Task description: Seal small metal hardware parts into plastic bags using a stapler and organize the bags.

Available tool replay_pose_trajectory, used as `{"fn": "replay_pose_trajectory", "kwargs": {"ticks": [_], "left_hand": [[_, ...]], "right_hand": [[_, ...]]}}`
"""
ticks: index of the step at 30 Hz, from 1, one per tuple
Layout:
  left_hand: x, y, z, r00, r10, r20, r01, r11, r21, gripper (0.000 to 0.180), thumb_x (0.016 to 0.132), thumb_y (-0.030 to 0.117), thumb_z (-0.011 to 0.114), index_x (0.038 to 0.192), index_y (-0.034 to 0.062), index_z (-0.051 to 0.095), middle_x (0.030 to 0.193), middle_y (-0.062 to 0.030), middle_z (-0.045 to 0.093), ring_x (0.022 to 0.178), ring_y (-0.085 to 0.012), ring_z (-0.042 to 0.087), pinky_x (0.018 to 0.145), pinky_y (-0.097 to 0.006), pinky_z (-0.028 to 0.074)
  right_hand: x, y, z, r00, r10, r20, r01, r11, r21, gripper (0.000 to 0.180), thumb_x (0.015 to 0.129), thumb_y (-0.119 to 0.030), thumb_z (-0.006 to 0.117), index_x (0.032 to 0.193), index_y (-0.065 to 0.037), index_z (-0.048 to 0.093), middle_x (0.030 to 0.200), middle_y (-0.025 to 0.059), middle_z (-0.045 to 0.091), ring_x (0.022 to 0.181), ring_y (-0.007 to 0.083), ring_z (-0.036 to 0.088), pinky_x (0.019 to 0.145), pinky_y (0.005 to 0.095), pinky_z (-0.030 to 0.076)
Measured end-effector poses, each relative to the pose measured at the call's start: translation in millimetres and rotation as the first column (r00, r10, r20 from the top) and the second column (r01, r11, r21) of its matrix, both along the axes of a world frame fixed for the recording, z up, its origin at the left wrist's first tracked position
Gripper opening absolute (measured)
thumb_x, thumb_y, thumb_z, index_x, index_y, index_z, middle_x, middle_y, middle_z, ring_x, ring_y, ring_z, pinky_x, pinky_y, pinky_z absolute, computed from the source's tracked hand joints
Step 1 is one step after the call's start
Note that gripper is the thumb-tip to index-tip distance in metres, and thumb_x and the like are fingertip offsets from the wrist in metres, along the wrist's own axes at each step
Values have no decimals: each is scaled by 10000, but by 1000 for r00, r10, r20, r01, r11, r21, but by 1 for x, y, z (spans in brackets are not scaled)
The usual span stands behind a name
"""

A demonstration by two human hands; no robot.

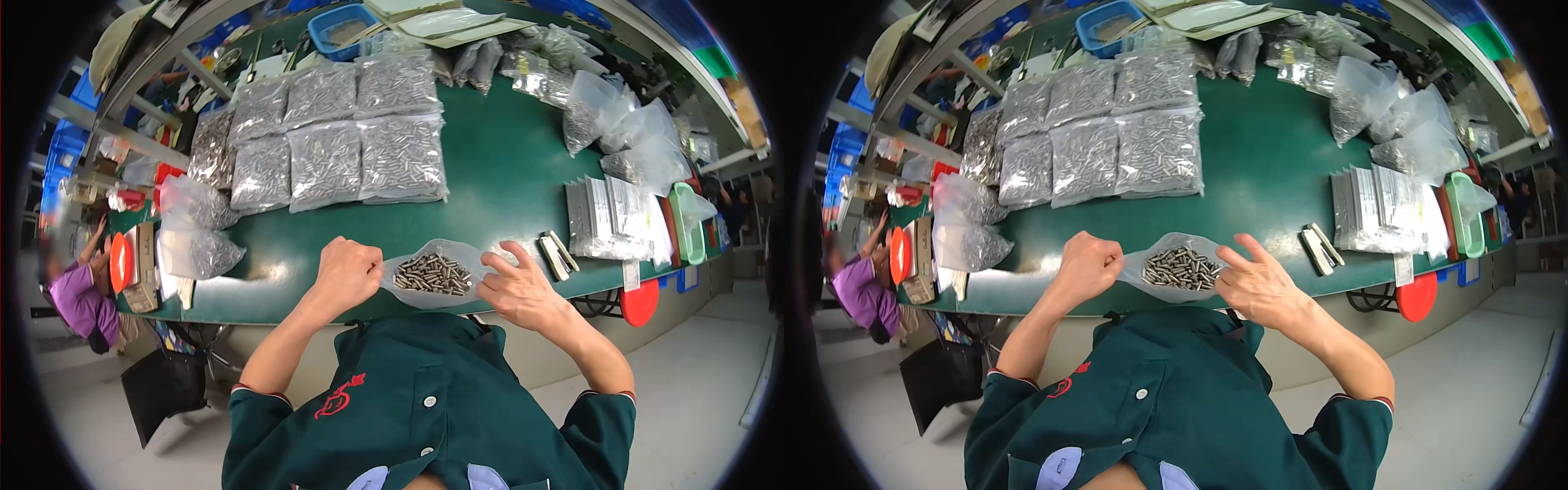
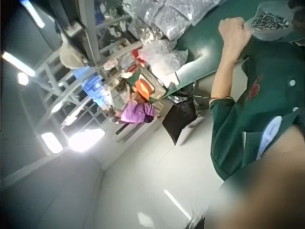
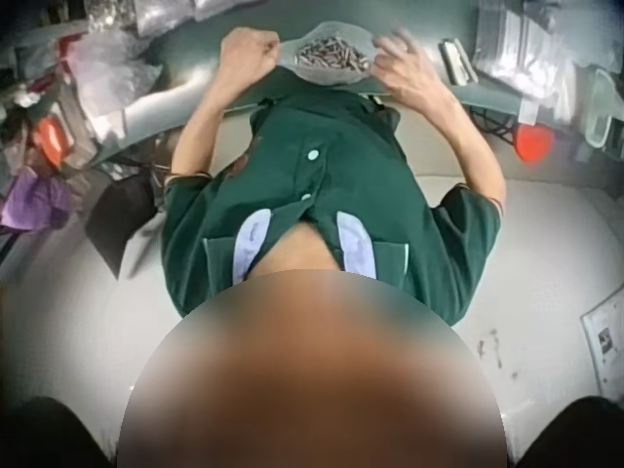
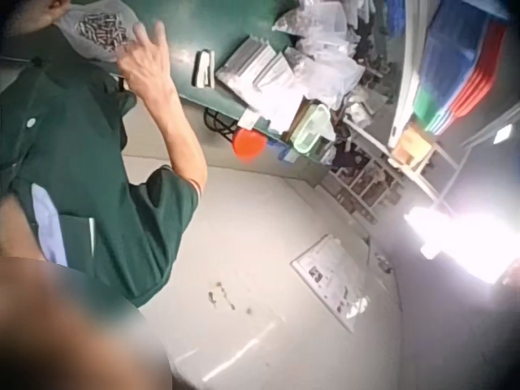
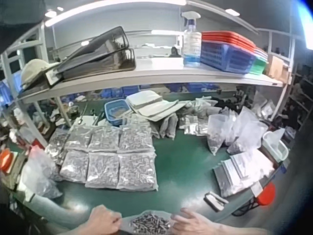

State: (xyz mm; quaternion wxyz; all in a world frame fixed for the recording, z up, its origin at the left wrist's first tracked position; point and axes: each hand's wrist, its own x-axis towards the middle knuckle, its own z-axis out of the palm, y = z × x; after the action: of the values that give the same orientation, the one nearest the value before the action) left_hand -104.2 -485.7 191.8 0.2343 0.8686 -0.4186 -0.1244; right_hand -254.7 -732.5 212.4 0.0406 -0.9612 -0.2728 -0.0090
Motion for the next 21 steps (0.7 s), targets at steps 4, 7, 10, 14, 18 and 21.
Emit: {"fn": "replay_pose_trajectory", "kwargs": {"ticks": [4,7,10,14,18,21], "left_hand": [[-8,20,-6,988,128,80,-128,992,-5,118,684,132,613,630,27,602,472,-97,499,449,-263,516,594,-394,431],[-5,32,-9,868,363,-340,-317,930,183,170,699,180,630,727,12,631,663,-118,614,657,-292,597,715,-386,441],[-8,55,-20,868,209,-451,-274,958,-83,423,676,247,716,1018,20,612,1018,-127,626,955,-260,587,851,-394,433],[-16,53,-54,871,58,-487,-193,953,-232,652,671,236,734,1252,61,496,1307,-79,488,1275,-258,366,1042,-375,306],[-17,38,-71,842,-40,-537,-184,916,-356,570,724,187,674,1254,65,503,1324,-57,483,1303,-263,340,1088,-422,228],[-18,36,-77,879,-56,-474,-152,908,-390,522,743,170,648,1240,71,521,1302,-53,506,1286,-265,369,1084,-459,216]], "right_hand": [[2,21,-36,1000,18,3,-18,994,112,108,634,-156,622,684,-80,564,710,8,542,1050,224,452,961,451,333],[5,32,-38,995,-88,56,68,953,294,218,621,-141,692,805,-68,602,831,12,584,1056,238,462,928,432,345],[2,30,-36,973,-228,13,191,844,502,443,612,-152,756,1019,-58,609,1024,36,593,1048,265,479,903,428,348],[-5,23,-57,846,-468,-254,495,514,701,648,617,-156,771,1205,-59,517,1159,90,541,1059,295,484,924,412,348],[-1,26,-88,867,-367,-337,489,494,719,635,617,-193,783,1179,-34,534,1204,103,536,1118,287,475,951,392,352],[5,32,-91,890,-349,-293,432,436,789,580,648,-218,768,1150,-17,559,1163,111,576,1068,298,523,937,386,389]]}}
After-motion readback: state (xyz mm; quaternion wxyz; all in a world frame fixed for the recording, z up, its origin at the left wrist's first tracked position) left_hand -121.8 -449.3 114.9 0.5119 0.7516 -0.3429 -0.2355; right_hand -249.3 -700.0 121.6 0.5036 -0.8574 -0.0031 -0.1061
